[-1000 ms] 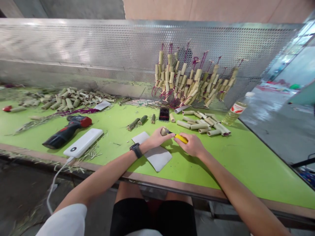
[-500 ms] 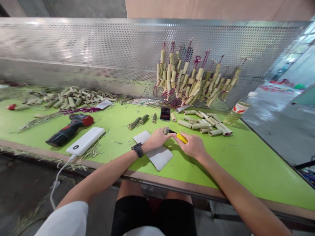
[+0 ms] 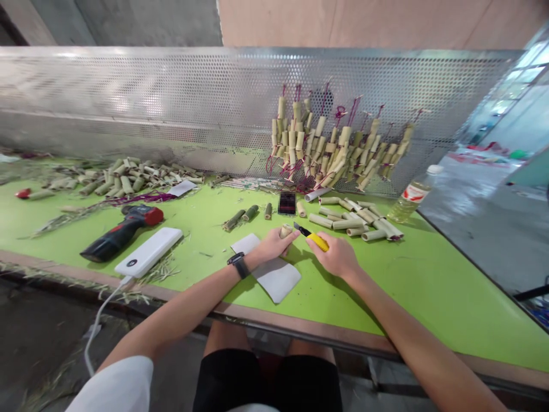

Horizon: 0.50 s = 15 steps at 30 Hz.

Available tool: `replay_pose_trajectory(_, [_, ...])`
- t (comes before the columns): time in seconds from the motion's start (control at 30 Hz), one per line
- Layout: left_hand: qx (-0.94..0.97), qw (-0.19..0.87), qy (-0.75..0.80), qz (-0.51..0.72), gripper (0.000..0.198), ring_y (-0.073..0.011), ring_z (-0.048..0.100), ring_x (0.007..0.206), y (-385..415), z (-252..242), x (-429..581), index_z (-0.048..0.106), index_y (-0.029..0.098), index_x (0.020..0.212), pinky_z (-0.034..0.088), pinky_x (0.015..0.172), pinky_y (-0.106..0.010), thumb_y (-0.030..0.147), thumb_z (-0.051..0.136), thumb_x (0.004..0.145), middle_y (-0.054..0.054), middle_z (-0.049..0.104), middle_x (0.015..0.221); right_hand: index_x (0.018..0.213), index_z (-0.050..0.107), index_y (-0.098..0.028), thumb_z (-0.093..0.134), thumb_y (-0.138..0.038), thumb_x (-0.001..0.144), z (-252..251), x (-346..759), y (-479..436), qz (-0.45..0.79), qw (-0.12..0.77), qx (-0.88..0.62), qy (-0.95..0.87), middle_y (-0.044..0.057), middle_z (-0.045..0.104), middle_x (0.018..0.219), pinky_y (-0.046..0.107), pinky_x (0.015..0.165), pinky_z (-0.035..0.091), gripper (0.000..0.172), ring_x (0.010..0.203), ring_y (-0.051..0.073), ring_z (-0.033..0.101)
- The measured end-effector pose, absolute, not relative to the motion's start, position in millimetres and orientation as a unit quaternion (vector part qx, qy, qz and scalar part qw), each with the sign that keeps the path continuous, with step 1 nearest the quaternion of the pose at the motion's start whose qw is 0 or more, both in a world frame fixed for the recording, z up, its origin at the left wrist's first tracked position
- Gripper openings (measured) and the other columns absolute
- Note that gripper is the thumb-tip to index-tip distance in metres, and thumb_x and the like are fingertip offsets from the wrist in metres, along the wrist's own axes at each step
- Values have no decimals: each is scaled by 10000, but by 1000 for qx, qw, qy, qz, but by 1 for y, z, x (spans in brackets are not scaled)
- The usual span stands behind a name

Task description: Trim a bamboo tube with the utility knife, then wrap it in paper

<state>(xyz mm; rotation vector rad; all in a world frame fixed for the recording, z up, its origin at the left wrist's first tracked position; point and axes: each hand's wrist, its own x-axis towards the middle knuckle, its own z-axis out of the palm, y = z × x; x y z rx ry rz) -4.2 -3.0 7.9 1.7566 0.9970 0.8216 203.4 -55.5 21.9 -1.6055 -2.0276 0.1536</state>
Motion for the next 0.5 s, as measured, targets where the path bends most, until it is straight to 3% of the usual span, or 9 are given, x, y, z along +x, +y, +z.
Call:
replay_pose_trajectory(0.1, [683,517,378,350,626,-87,471,424,-4,10,-3,456,197,648,405,464,-230,787,567,827,42,475,500,726,545,-220,419,-663,953,25,204,-57,77,290,-592,-748,0,553,546,259,467,241,513,447,132,456])
replay_pose_trajectory(0.3, [593,598,377,386,544,-70,478,472,-7,17,-3,459,207,904,412,420,-199,670,723,795,80,459,663,711,561,-217,430,-685,940,28,202,-58,101,312,-587,-740,1,553,545,263,476,253,537,458,132,456])
replay_pose_trajectory(0.5, [628,576,372,367,525,-78,456,455,-9,17,-4,445,216,959,420,421,-207,651,706,824,93,463,619,734,578,-211,448,-650,948,27,203,-58,137,288,-565,-761,-1,563,564,268,485,265,505,462,129,440])
